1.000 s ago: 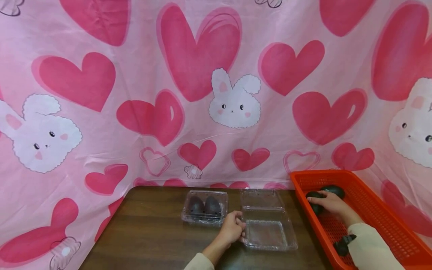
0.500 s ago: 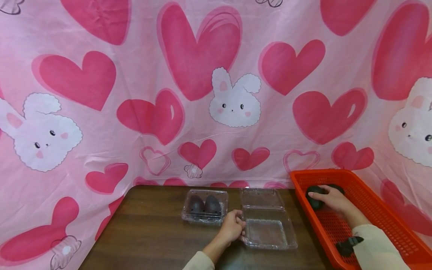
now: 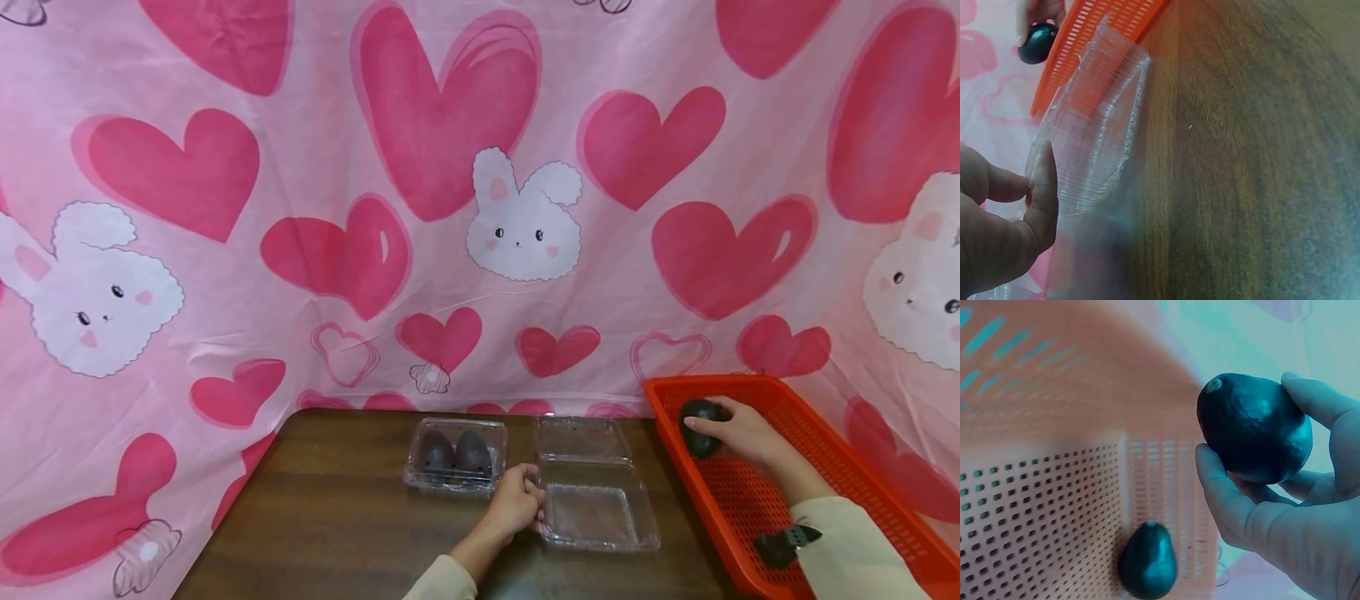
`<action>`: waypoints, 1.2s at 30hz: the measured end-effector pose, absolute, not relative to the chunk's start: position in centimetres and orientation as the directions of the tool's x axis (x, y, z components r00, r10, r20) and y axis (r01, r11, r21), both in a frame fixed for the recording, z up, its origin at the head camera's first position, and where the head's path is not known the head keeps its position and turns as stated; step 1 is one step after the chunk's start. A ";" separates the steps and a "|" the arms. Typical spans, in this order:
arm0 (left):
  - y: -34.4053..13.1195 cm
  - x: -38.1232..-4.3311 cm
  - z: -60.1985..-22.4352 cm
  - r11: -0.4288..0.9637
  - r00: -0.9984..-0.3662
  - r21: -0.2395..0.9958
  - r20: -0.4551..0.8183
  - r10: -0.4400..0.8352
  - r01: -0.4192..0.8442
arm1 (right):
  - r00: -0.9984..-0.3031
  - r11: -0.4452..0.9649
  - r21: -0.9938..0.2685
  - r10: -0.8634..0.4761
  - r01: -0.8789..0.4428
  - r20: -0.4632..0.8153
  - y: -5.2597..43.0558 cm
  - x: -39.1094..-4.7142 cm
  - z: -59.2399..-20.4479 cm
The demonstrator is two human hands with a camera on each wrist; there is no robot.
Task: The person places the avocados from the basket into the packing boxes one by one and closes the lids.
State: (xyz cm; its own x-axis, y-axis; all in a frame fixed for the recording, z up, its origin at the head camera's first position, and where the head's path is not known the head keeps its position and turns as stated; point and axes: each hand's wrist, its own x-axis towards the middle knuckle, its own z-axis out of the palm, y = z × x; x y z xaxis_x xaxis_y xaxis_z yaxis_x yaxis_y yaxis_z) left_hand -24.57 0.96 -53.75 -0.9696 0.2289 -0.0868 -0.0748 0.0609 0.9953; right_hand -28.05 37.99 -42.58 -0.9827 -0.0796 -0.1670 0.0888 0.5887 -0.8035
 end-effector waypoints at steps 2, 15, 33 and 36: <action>1.0 -24.5 -53.7 0.060 -0.969 0.995 -0.088 0.230 -0.076 | -0.986 0.603 -0.795 -0.077 0.071 -0.146 37.6 -27.9 -42.3; 1.1 -24.5 -53.6 0.057 -0.971 0.994 -0.102 0.215 -0.091 | -0.991 0.667 -0.745 -0.090 0.013 -0.097 33.7 -27.3 -40.8; 1.1 -24.6 -53.8 0.070 -0.972 0.994 -0.100 0.214 -0.087 | -0.980 0.604 -0.796 -0.180 -0.036 -0.091 27.7 -26.1 -42.7; 1.1 -24.6 -53.8 0.078 -0.972 0.993 -0.104 0.209 -0.089 | -0.978 0.603 -0.797 -0.187 -0.044 -0.088 26.9 -26.0 -43.5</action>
